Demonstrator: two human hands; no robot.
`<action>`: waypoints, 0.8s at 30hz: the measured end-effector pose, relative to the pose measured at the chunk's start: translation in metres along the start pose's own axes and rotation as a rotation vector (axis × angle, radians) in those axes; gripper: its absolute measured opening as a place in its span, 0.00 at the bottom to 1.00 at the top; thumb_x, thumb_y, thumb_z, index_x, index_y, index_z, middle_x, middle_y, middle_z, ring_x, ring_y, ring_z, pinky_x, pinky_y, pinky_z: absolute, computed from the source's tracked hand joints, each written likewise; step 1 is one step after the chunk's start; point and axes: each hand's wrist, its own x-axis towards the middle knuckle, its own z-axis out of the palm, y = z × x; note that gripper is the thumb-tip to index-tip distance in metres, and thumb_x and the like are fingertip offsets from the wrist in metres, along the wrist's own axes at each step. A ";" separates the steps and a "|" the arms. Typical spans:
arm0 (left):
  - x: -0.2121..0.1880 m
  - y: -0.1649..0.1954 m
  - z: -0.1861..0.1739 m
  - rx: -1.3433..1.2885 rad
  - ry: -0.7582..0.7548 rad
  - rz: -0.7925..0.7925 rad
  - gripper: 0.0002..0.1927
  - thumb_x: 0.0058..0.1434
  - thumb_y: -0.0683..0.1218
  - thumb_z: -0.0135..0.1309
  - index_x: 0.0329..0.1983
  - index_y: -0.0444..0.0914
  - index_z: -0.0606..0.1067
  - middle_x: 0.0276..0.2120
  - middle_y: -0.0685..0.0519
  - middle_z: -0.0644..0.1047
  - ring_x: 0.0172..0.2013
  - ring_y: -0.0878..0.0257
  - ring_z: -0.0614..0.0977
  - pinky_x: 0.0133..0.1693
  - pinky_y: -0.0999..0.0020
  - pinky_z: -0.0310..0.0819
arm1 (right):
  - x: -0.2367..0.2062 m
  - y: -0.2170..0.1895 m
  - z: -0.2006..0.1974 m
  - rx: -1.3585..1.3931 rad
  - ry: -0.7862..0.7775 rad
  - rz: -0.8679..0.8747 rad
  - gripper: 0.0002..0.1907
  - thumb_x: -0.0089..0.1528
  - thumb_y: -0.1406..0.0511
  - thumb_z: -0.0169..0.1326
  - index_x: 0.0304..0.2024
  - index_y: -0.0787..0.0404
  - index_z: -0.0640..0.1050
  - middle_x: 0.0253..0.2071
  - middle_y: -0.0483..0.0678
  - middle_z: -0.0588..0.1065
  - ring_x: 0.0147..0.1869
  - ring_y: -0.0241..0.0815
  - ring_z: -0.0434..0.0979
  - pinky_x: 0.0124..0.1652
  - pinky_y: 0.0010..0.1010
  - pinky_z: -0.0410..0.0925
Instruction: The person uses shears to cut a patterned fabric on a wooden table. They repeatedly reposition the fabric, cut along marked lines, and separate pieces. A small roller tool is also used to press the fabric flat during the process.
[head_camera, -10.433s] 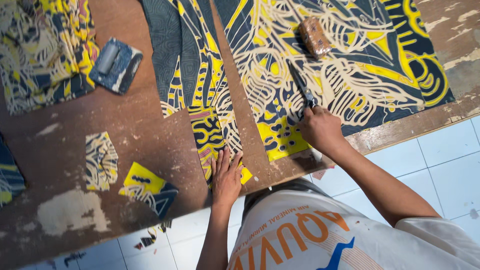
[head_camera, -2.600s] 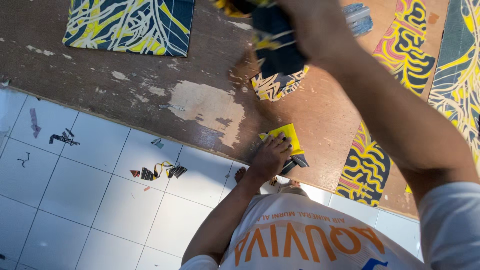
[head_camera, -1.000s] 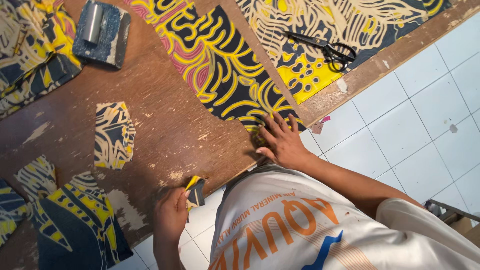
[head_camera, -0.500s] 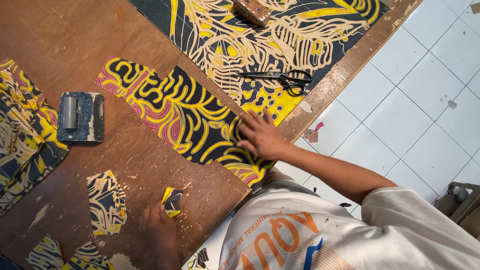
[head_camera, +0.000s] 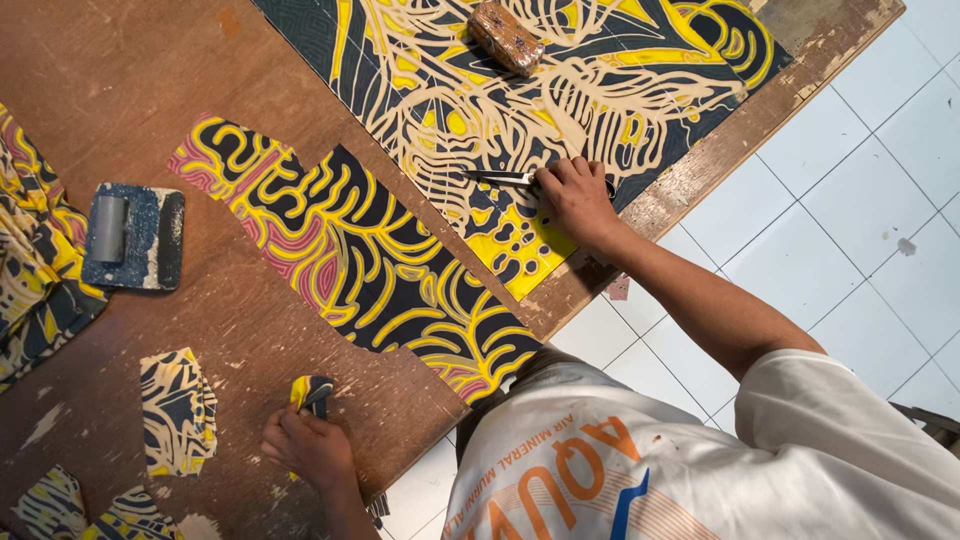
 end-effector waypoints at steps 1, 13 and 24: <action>-0.004 -0.004 0.003 0.019 -0.023 -0.016 0.12 0.69 0.39 0.54 0.55 0.34 0.73 0.54 0.44 0.70 0.57 0.45 0.69 0.57 0.45 0.63 | -0.003 -0.002 0.004 -0.017 0.023 -0.019 0.19 0.66 0.64 0.53 0.60 0.58 0.73 0.51 0.51 0.70 0.56 0.49 0.66 0.57 0.47 0.58; 0.016 -0.028 0.016 0.042 -0.035 -0.132 0.10 0.70 0.43 0.55 0.51 0.33 0.76 0.54 0.42 0.71 0.57 0.41 0.70 0.58 0.43 0.62 | -0.013 0.078 -0.031 -0.005 0.074 -0.053 0.13 0.64 0.69 0.53 0.51 0.60 0.75 0.47 0.53 0.70 0.53 0.52 0.67 0.50 0.46 0.60; 0.161 0.254 -0.040 -0.319 0.156 -0.120 0.17 0.66 0.36 0.58 0.58 0.31 0.75 0.56 0.41 0.73 0.57 0.43 0.75 0.58 0.50 0.69 | 0.076 0.203 -0.065 0.131 -0.004 -0.349 0.29 0.50 0.59 0.63 0.53 0.61 0.76 0.46 0.52 0.72 0.52 0.53 0.69 0.50 0.47 0.60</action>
